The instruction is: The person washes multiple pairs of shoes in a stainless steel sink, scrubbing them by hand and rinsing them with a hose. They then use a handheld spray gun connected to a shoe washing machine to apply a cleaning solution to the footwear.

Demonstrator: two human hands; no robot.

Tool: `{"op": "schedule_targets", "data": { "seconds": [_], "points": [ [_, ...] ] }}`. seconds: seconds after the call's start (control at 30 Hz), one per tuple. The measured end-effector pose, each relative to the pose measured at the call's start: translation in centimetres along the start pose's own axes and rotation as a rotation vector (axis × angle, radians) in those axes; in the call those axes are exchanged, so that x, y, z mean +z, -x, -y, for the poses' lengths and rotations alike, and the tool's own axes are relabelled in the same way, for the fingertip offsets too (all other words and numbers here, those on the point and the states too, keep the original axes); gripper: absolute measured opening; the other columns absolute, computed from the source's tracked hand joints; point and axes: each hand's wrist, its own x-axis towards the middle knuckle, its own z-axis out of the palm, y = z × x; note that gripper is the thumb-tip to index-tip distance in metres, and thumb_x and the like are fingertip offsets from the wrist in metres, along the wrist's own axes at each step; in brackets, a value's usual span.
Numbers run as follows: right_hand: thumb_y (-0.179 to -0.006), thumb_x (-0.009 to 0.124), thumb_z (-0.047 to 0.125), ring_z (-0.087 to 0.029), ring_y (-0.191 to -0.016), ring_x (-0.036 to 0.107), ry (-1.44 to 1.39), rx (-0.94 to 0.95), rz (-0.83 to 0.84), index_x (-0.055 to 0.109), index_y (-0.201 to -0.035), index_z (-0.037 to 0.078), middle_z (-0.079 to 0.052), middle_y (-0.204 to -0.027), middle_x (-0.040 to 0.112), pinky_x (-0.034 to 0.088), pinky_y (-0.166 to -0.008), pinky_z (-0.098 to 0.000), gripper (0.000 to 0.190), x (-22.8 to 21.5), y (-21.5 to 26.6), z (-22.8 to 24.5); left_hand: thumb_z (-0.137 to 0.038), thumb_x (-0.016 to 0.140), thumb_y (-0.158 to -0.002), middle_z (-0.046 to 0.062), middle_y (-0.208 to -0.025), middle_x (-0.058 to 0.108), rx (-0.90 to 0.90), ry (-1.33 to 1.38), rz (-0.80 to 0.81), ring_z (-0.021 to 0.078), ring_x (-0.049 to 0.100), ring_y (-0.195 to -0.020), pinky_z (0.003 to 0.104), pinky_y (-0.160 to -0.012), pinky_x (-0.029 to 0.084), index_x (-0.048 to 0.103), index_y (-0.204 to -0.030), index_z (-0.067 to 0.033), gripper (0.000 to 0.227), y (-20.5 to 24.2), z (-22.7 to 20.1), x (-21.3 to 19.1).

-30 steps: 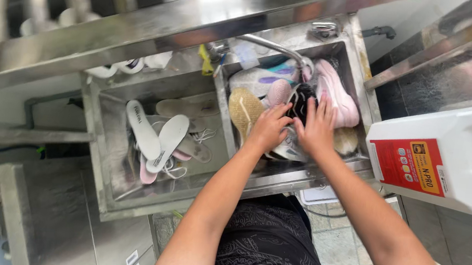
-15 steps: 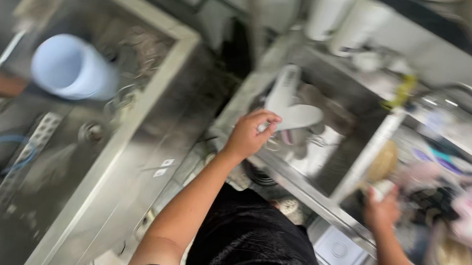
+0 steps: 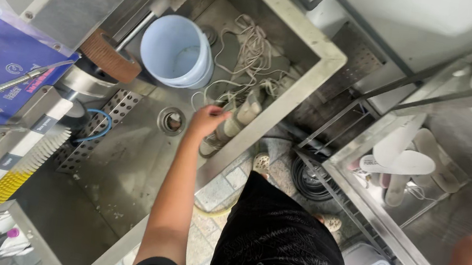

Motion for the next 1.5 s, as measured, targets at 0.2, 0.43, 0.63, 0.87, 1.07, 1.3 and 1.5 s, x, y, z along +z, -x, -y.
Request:
{"op": "schedule_targets", "data": {
  "seconds": [0.2,0.43,0.63,0.87,1.07,1.3,1.5],
  "points": [
    [-0.094,0.069,0.0,-0.031,-0.116,0.057,-0.533,-0.437,0.077,0.055,-0.123,0.0,-0.02,-0.123,0.057,0.05,-0.1,-0.0414,0.032,-2.5,2.1,21.3,-0.046,0.098,-0.056,0.02,-0.108,0.071,0.134,-0.13,-0.085,0.0368,0.068,-0.099,0.044,-0.083,0.054,0.058,-0.125,-0.0055,0.09,-1.9,1.4,3.6],
    [-0.089,0.071,0.004,-0.037,-0.114,0.058,-0.806,-0.879,0.329,0.062,-0.118,0.002,-0.017,-0.119,0.065,0.046,-0.102,-0.0462,0.03,-6.0,6.1,42.4,-0.037,0.085,-0.067,0.017,-0.102,0.076,-0.223,0.077,-0.007,0.0333,0.075,-0.095,0.04,-0.085,0.056,0.057,-0.129,-0.0101,0.073,-2.1,0.0,1.5],
    [-0.084,0.069,0.006,-0.04,-0.126,0.054,-0.814,-1.025,0.554,0.051,-0.136,0.001,-0.02,-0.135,0.061,0.044,-0.108,-0.048,0.056,-6.6,6.8,50.5,-0.032,0.081,-0.068,0.009,-0.105,0.077,0.015,-0.012,-0.073,0.0293,0.074,-0.098,0.038,-0.087,0.057,0.076,-0.115,-0.0124,0.051,1.5,-7.1,-7.8],
    [-0.064,0.089,0.018,-0.05,-0.136,0.038,-0.679,-1.072,0.674,0.031,-0.15,-0.007,-0.032,-0.148,0.038,0.035,-0.11,-0.0531,0.107,-7.0,6.6,55.6,-0.011,0.08,-0.065,0.001,-0.111,0.075,0.733,-0.266,-0.217,0.0255,0.066,-0.102,0.041,-0.085,0.054,0.078,-0.115,-0.016,0.05,9.0,-17.3,-18.4],
    [-0.067,0.093,0.013,-0.04,-0.131,0.051,-1.02,-1.03,0.389,0.047,-0.138,0.001,-0.019,-0.141,0.053,0.045,-0.111,-0.0473,0.086,-6.4,6.2,57.0,-0.019,0.082,-0.077,0.0,-0.116,0.073,0.977,-0.118,-0.278,0.0211,0.066,-0.11,0.038,-0.093,0.053,0.075,-0.118,-0.0142,0.042,9.2,-19.0,-20.2],
    [-0.074,0.099,0.01,-0.028,-0.109,0.057,-1.079,-0.623,0.197,0.053,-0.124,0.001,-0.014,-0.117,0.055,0.049,-0.098,-0.0376,0.069,-7.3,3.7,53.3,-0.025,0.062,-0.114,0.008,-0.099,0.07,0.424,1.106,-0.613,0.0185,0.064,-0.098,0.034,-0.091,0.052,0.065,-0.108,-0.004,0.022,-0.1,-7.9,-9.9],
    [-0.101,0.081,0.005,-0.013,-0.109,0.056,-1.258,-0.378,0.299,0.05,-0.131,0.002,-0.005,-0.122,0.058,0.048,-0.106,-0.0264,0.044,-4.7,-0.9,42.5,-0.027,0.086,-0.069,0.015,-0.119,0.068,0.417,-0.143,-0.159,0.0375,0.063,-0.109,0.048,-0.083,0.051,0.071,-0.097,-0.0087,0.036,-0.1,1.6,-0.1]
  ]
}}
